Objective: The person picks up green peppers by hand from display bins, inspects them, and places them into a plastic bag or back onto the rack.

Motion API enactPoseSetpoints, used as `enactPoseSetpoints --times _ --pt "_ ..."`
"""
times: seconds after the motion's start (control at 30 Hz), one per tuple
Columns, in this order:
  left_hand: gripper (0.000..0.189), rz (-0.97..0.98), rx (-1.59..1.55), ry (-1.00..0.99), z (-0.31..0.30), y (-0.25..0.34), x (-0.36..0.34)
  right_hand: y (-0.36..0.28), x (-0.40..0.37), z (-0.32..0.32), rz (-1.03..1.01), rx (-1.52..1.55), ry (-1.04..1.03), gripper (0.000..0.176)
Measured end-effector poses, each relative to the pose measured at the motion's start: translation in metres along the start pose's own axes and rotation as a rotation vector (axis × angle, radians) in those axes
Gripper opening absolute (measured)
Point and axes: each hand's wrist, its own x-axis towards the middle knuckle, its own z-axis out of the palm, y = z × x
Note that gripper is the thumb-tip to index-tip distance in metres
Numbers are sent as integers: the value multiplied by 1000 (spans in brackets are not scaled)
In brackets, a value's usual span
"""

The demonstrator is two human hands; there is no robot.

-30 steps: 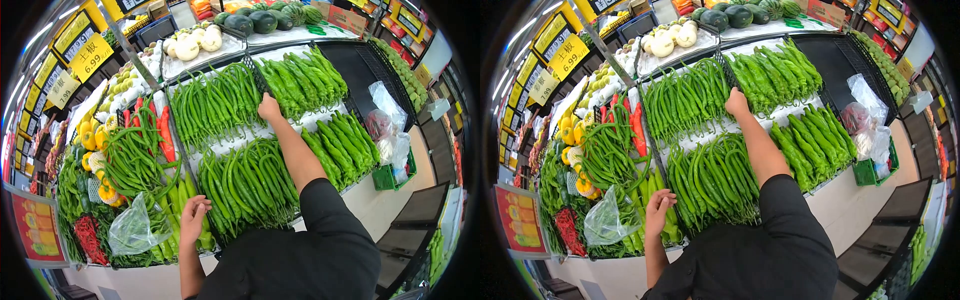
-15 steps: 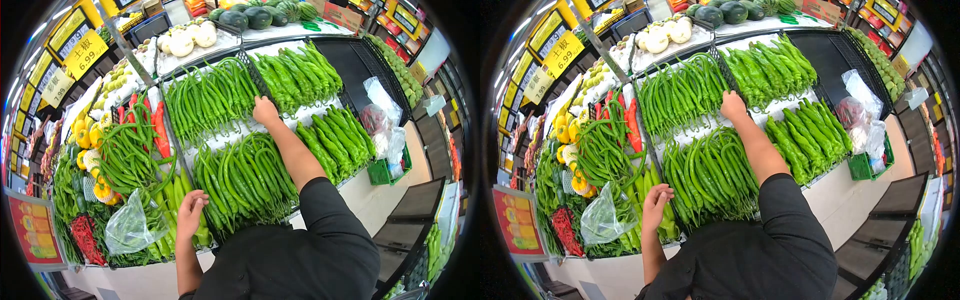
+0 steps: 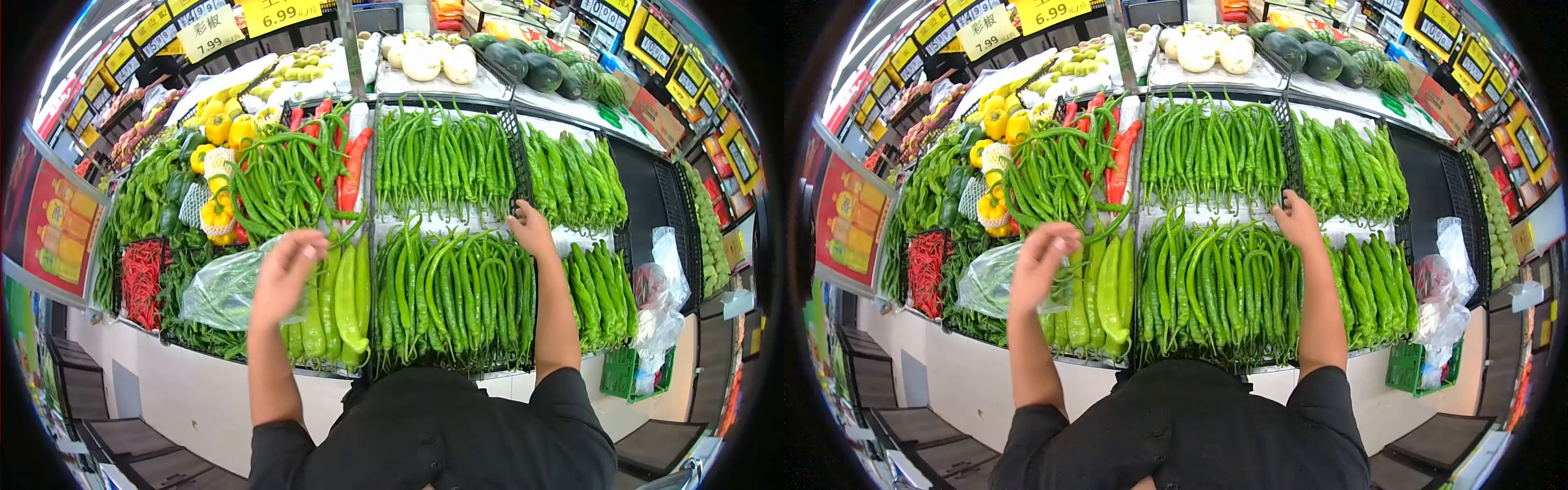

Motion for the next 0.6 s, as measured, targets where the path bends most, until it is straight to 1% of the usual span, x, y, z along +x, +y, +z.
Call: enactPoseSetpoints --times 0.07,0.17,0.27,0.3,0.4,0.53,0.57,0.6 --pt "21 29 -51 105 -26 2 20 -11 -28 -13 -8 52 -12 56" --pt "21 -4 117 220 -57 -12 53 -15 -67 -28 -10 140 -30 54" --pt "23 -44 232 143 -70 -44 80 -14 -101 -37 -6 207 -42 50" --pt "23 -51 282 150 -68 -53 88 -20 -113 -43 -6 227 -49 49" --pt "23 -74 437 78 -55 -60 108 -35 -141 -52 2 278 -29 44" --pt "26 116 628 43 -37 -88 151 -48 -159 -57 -53 289 8 38" --pt "29 87 683 -22 -35 -95 167 -52 -161 -58 -72 290 15 38" --pt "31 78 746 -21 -32 -105 177 -55 -162 -59 -90 291 24 37"
